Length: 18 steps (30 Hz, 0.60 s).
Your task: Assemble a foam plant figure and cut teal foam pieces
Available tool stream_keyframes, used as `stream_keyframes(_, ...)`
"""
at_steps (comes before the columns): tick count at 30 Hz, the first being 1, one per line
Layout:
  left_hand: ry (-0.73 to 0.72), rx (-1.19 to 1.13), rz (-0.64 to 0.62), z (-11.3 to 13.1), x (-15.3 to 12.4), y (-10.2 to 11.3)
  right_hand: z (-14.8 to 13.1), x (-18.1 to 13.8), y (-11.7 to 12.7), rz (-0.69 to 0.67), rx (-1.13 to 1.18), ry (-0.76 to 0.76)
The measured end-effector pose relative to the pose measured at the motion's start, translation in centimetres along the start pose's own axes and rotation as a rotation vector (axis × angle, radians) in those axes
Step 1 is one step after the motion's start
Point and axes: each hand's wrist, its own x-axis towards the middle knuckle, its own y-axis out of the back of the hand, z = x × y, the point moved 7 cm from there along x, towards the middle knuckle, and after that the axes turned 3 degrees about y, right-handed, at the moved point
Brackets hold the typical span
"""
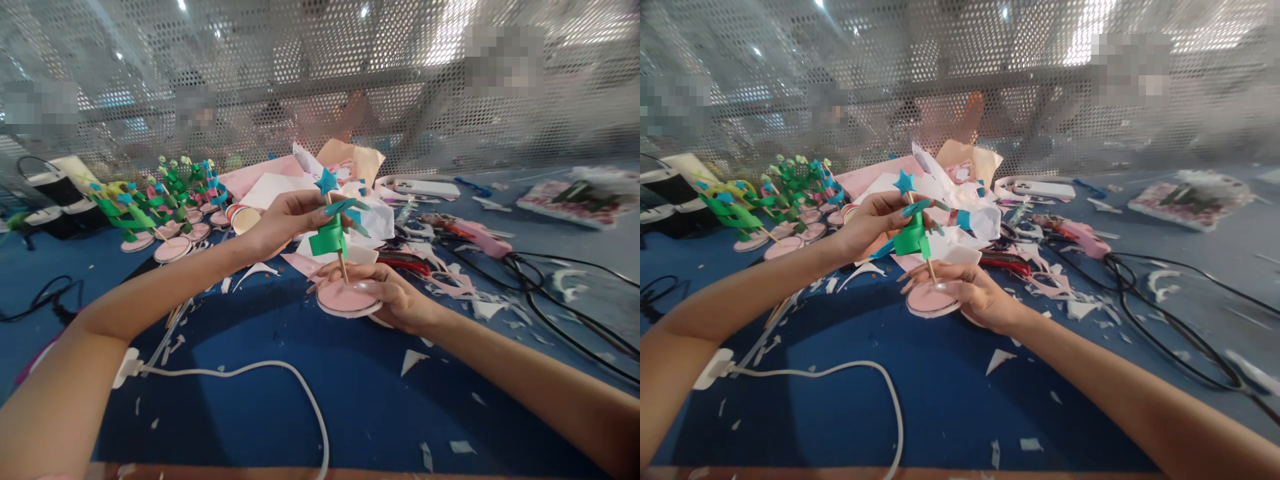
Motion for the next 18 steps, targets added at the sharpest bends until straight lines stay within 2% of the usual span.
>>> stream_keyframes(8, 0.026, -0.023, 0.042, 0.0, 0.04, 0.24, 0.58, -0.13, 0.77, 0.072, 0.016, -0.03)
stream_keyframes(18, 0.023, -0.062, 0.033, 0.22, 0.2, 0.22, 0.28, -0.16, 0.81, 0.06, -0.053, -0.037)
